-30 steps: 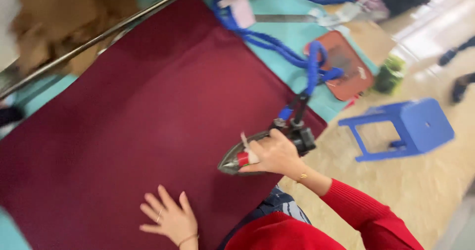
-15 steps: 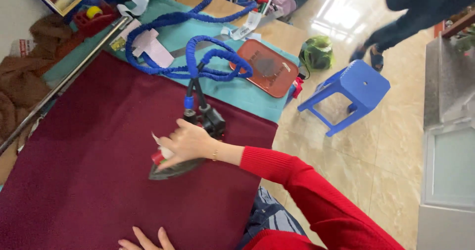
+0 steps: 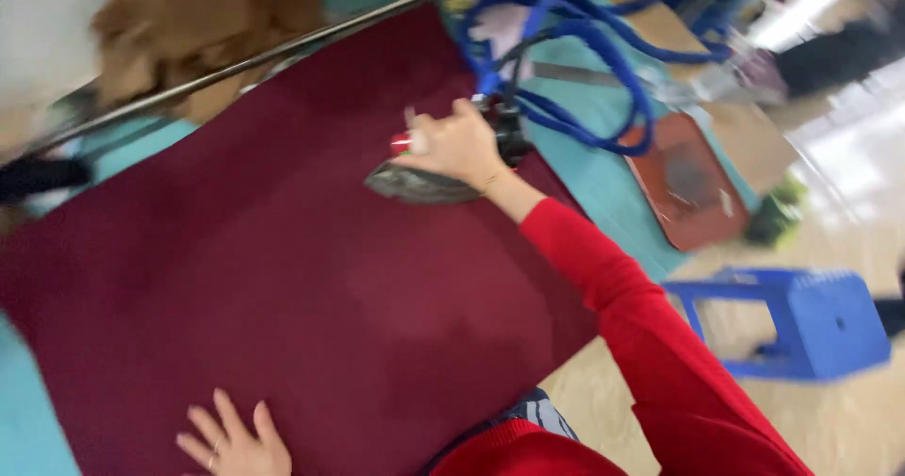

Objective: The person is ironing a square piece of maroon fabric on a light blue work surface using a professional steam iron.

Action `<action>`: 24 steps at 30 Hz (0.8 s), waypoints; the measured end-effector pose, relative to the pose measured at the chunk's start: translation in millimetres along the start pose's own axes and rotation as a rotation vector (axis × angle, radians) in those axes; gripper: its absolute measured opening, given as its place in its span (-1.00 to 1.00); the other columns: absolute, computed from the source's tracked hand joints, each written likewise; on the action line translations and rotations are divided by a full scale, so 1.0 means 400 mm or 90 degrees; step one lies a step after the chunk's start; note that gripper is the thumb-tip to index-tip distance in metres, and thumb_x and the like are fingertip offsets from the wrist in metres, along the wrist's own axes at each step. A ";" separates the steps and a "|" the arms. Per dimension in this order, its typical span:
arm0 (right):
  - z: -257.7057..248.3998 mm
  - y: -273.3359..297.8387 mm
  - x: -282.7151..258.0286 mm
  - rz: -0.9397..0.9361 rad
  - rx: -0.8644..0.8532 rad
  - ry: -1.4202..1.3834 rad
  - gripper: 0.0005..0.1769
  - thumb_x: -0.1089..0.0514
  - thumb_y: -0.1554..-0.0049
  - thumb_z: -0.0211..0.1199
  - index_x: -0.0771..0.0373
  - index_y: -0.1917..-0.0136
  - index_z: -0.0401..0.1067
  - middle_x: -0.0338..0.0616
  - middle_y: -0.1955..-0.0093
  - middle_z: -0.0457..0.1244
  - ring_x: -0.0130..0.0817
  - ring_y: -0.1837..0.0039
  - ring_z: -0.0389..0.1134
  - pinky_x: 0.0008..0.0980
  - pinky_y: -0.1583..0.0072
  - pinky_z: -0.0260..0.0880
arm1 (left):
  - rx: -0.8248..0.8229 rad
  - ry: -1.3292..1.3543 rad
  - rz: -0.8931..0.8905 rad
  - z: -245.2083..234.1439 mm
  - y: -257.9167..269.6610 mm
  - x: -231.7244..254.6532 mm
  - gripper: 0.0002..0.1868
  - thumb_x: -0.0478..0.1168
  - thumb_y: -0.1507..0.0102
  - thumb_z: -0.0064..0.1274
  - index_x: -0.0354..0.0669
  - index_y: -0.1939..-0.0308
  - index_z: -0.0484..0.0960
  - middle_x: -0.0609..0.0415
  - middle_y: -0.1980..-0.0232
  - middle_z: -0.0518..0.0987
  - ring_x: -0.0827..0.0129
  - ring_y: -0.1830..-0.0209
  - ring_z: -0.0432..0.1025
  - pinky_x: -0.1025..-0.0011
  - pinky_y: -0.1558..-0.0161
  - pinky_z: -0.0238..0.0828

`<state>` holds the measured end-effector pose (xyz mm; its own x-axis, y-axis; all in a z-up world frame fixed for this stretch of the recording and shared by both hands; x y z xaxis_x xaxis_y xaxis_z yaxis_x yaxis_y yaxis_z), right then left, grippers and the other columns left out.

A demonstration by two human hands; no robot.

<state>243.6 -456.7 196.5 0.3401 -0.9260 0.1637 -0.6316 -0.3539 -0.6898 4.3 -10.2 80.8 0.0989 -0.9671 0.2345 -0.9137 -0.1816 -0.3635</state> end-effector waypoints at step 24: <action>-0.259 0.163 -0.218 -0.111 -0.158 -0.064 -0.26 -0.75 0.08 0.22 -0.08 0.29 0.32 -0.29 0.57 0.22 -0.29 0.42 0.34 -0.28 0.06 0.27 | -0.142 -0.092 -0.125 0.044 0.038 -0.263 -0.38 0.34 -0.35 -0.15 0.60 -0.51 0.28 0.28 -0.67 0.19 0.06 -0.67 0.00 -0.53 -0.45 -0.28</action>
<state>100.6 -412.6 210.4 0.5176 -0.8354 0.1851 -0.7043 -0.5388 -0.4622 -13.2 85.7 34.6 0.3222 -0.9355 0.1450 -0.9337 -0.3393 -0.1143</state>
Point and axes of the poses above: each hand's wrist, its own y-axis away from the middle knuckle, its own z-axis out of the palm, x = y × z, the point moved 10 cm from there along -y, towards the middle knuckle
